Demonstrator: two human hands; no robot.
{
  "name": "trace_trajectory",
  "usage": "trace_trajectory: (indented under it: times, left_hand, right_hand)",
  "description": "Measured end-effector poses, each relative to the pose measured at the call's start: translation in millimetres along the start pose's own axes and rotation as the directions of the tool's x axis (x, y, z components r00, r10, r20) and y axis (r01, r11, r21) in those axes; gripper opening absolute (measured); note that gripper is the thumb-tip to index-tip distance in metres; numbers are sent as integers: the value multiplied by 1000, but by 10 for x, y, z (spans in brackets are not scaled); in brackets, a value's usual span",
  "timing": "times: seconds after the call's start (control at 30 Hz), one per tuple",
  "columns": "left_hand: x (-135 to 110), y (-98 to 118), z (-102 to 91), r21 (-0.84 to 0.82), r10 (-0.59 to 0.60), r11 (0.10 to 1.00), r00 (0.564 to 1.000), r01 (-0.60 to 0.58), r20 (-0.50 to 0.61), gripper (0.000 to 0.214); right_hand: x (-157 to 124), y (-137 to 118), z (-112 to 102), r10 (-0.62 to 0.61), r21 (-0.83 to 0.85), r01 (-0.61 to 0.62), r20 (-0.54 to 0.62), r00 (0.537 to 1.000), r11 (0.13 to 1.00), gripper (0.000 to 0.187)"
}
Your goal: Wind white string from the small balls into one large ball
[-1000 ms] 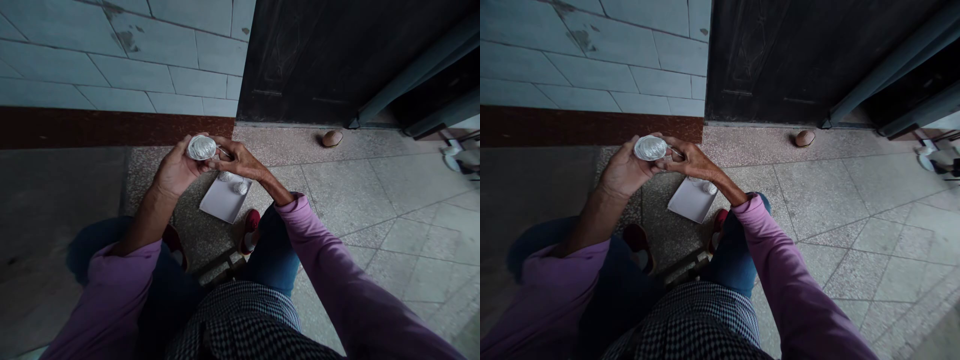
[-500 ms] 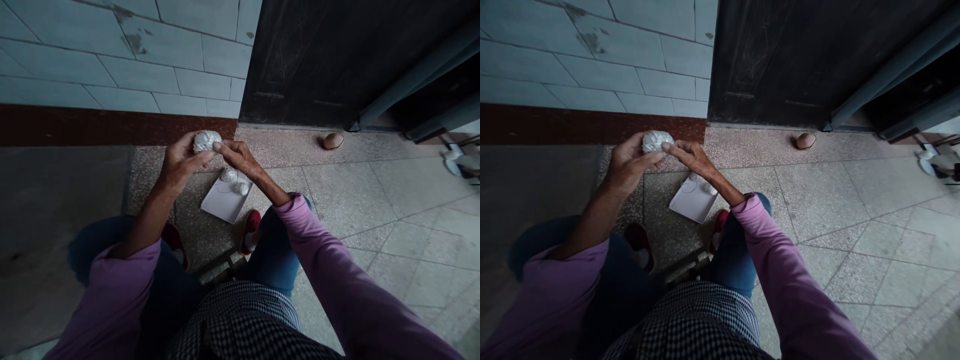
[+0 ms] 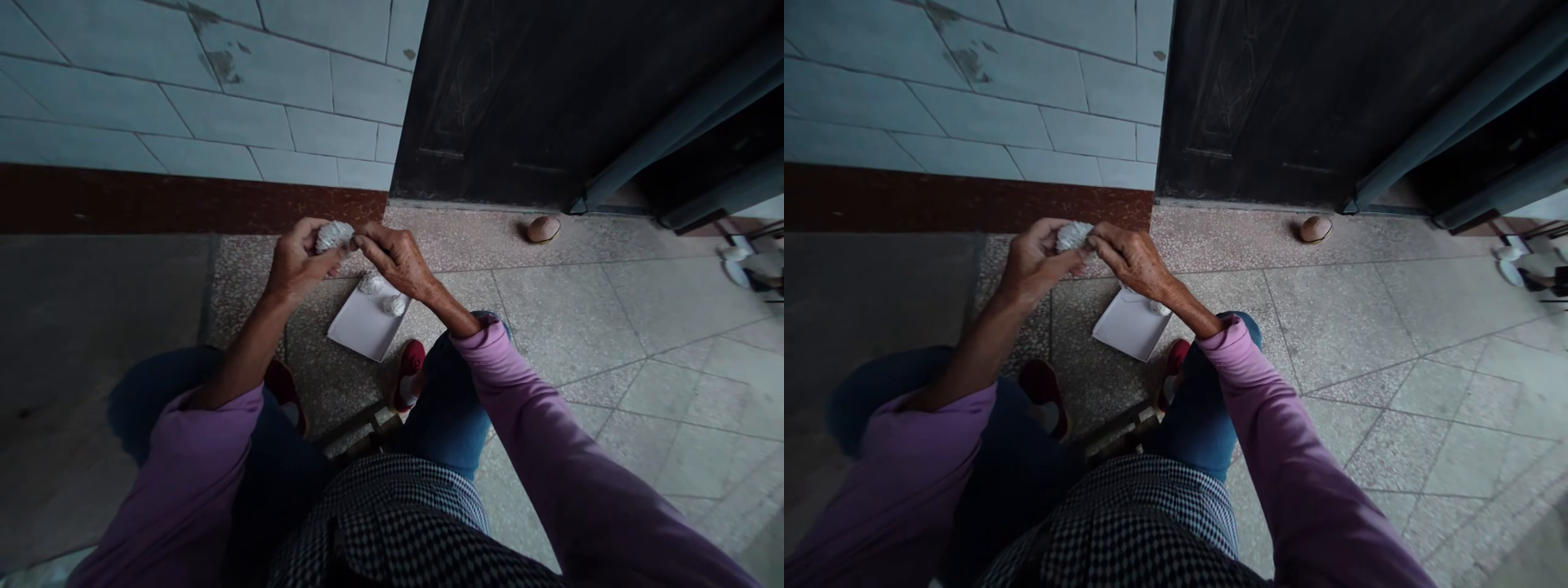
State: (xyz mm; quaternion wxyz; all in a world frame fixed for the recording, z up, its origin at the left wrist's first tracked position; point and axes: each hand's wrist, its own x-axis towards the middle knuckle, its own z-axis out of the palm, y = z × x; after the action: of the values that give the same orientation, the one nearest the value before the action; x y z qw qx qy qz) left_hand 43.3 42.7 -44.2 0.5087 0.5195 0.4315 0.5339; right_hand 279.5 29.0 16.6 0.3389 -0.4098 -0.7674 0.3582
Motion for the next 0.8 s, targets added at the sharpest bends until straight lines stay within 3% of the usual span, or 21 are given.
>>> trace_trajectory:
  times: [0.13, 0.23, 0.4, 0.63, 0.8]
  left_hand:
    - [-79, 33, 70, -8, -67, 998, 981, 70, 180, 59]
    - [-119, 146, 119, -103, -77, 990, 973, 101, 216, 59]
    - [-91, 233, 146, -270, -45, 961, 995, 67, 85, 62]
    - [47, 24, -24, -157, 1, 987, 991, -22, -133, 55]
    - [99, -21, -61, -33, 98, 994, 984, -104, -147, 54]
  right_hand:
    - [112, 85, -86, 66, 22, -65, -94, 993, 998, 57]
    - [215, 224, -36, 99, 72, -90, -125, 987, 993, 58]
    - [277, 382, 209, 164, 64, -165, 7, 986, 984, 57]
    - [73, 229, 337, 119, 29, -125, 166, 979, 992, 40]
    - [-32, 18, 219, 98, 44, -107, 170, 981, 993, 42]
